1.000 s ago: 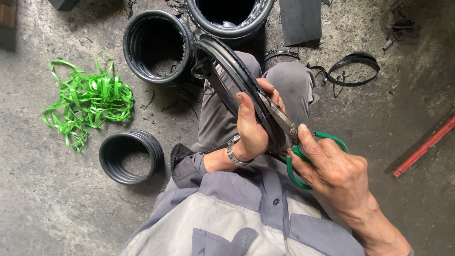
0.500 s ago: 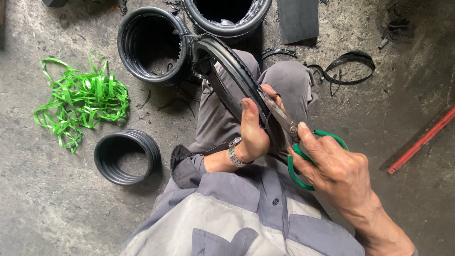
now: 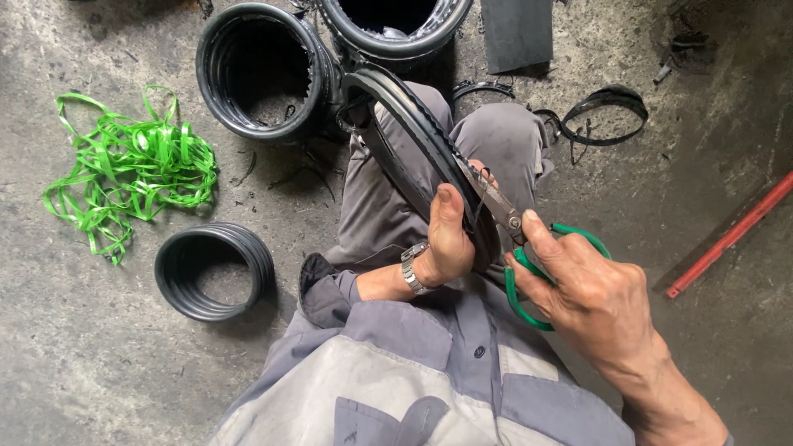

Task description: The person sits on the workshop floor and cuts black rubber rings into strips using green-handled shears, rotating each ring by hand as they cut along it. Cut pieces and green plastic scraps accumulate on the floor around them as they work through the rings one at a time.

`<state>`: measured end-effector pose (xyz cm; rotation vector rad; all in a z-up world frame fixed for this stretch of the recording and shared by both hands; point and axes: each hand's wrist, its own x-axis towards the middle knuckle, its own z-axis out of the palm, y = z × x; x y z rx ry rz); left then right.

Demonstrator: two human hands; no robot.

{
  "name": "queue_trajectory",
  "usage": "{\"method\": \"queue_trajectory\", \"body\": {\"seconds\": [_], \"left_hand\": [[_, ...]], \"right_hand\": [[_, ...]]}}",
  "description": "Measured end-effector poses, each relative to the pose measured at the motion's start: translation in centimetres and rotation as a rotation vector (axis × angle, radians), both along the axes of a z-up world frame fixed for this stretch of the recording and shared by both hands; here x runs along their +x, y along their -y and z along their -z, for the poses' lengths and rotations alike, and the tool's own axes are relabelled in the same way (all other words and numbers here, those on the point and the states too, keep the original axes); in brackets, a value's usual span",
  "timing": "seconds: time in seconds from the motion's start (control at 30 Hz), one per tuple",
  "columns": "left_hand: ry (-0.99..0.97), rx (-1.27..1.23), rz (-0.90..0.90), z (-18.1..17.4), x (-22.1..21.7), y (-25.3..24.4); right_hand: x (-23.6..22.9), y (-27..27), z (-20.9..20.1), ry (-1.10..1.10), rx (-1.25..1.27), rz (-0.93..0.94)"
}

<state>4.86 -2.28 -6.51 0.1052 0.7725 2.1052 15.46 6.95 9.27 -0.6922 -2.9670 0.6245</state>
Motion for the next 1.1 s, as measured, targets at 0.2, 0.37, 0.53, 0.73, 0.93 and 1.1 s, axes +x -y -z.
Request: {"method": "queue_trajectory", "body": {"seconds": [0.2, 0.37, 0.53, 0.73, 0.93, 1.1], "left_hand": [[-0.017, 0.05, 0.062, 1.4, 0.5, 1.0], [-0.004, 0.148, 0.101, -2.3, -5.6, 0.3], [0.269, 0.156, -0.11, -7.3, -8.3, -0.8], [0.172, 0.215, -0.25, -10.2, -8.2, -1.3], [0.116, 0.153, -0.291, -8.9, -9.6, -1.5], [0.096, 0.09, -0.341, -8.8, -9.3, -2.0]], "right_hand": [[0.0, -0.1, 0.1, 0.008, -0.01, -0.009], [0.2, 0.2, -0.4, -0.047, -0.008, -0.015], [0.5, 1.0, -1.7, -0.125, -0.008, -0.06], [0.0, 1.2, -1.8, -0.248, 0.006, -0.079], [-1.2, 1.2, 0.0, -0.303, 0.045, -0.09], [-0.8, 1.1, 0.3, -0.286, 0.077, -0.091]]}}
